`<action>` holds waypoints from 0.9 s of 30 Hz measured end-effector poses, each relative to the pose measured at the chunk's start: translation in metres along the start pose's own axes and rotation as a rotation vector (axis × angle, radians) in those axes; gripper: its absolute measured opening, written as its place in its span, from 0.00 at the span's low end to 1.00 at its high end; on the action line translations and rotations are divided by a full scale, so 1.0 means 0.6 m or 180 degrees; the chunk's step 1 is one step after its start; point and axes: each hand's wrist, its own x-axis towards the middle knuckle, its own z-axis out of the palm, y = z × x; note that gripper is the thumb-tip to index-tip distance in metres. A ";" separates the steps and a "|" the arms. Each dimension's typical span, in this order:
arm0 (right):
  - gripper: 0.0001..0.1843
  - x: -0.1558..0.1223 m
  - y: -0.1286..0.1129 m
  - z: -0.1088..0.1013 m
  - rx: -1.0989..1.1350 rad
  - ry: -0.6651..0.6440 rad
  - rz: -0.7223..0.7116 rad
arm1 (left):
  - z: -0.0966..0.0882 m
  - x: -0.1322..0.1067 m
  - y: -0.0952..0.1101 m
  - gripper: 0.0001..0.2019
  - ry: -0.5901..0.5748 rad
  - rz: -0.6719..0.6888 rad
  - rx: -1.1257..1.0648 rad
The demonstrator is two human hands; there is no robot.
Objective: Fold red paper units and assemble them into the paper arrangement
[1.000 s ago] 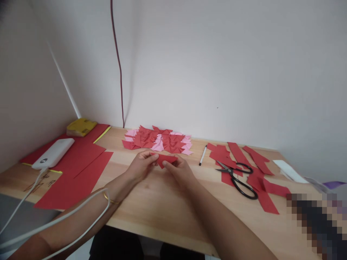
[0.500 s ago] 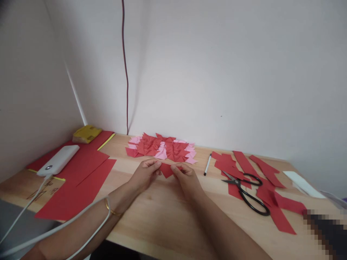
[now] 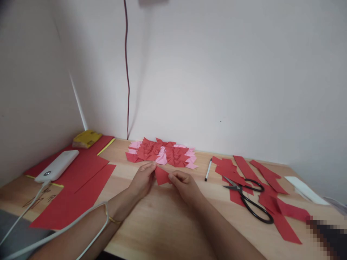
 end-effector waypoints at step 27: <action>0.13 -0.003 -0.017 0.010 -0.0238 0.0168 -0.0210 | -0.002 -0.009 -0.001 0.12 -0.0299 -0.0092 0.0910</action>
